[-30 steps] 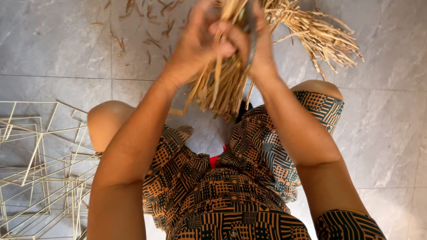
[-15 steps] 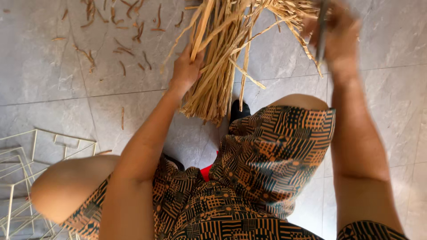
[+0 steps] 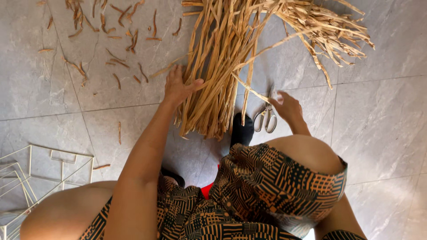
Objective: The person cuts dried plant strips with scissors, gathers them into a bundle, ties the bundle with a strip, and then washes the finished broom in a red basin of water.
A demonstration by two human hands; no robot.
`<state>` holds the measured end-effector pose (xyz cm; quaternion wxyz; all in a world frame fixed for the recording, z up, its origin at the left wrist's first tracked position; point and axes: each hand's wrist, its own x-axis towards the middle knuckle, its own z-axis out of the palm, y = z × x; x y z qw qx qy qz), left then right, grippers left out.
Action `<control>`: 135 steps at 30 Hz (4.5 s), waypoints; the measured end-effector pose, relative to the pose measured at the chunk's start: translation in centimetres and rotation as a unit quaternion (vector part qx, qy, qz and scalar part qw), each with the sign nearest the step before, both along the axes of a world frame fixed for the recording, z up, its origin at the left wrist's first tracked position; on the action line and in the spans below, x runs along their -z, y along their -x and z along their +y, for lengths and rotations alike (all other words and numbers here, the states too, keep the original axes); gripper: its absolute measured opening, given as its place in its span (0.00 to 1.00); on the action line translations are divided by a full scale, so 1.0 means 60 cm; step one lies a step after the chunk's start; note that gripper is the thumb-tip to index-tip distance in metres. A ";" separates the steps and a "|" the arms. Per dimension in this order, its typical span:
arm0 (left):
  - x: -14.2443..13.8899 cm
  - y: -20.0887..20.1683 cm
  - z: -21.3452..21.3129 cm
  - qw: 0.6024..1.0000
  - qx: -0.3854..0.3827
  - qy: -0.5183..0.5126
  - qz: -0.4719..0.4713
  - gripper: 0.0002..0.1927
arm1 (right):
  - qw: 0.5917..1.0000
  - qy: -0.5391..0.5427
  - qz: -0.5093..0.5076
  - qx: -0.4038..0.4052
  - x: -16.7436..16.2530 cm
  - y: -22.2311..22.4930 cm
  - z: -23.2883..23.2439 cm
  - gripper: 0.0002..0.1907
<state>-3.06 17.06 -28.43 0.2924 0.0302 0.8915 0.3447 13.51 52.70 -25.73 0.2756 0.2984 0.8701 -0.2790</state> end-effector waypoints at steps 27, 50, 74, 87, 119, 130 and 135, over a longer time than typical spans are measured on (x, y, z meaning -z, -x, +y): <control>-0.062 -0.027 0.044 0.922 -0.056 -0.383 0.008 0.62 | 0.780 0.592 0.161 0.126 0.001 0.177 -0.233 0.56; -0.189 0.013 -0.004 0.906 -0.074 -0.390 0.147 0.46 | 0.852 0.446 0.169 -0.215 -0.118 0.267 -0.270 0.40; -0.538 -0.080 -0.176 0.784 -0.215 -0.579 0.065 0.27 | 0.775 0.097 0.421 -0.462 -0.551 0.164 -0.485 0.70; -0.510 -0.083 -0.175 0.804 -0.150 -0.574 0.030 0.24 | 0.653 0.618 0.430 -0.079 -0.508 0.230 -0.468 0.08; -0.474 -0.052 -0.146 0.709 -0.136 -0.681 -0.119 0.29 | 0.700 0.484 0.526 -0.006 -0.508 0.216 -0.494 0.13; -0.513 -0.064 -0.124 0.805 -0.137 -0.574 0.061 0.20 | 0.646 0.535 0.544 0.022 -0.509 0.226 -0.472 0.07; -0.513 -0.059 -0.120 0.845 -0.204 -0.481 0.113 0.20 | 0.669 0.512 0.538 0.009 -0.502 0.222 -0.474 0.07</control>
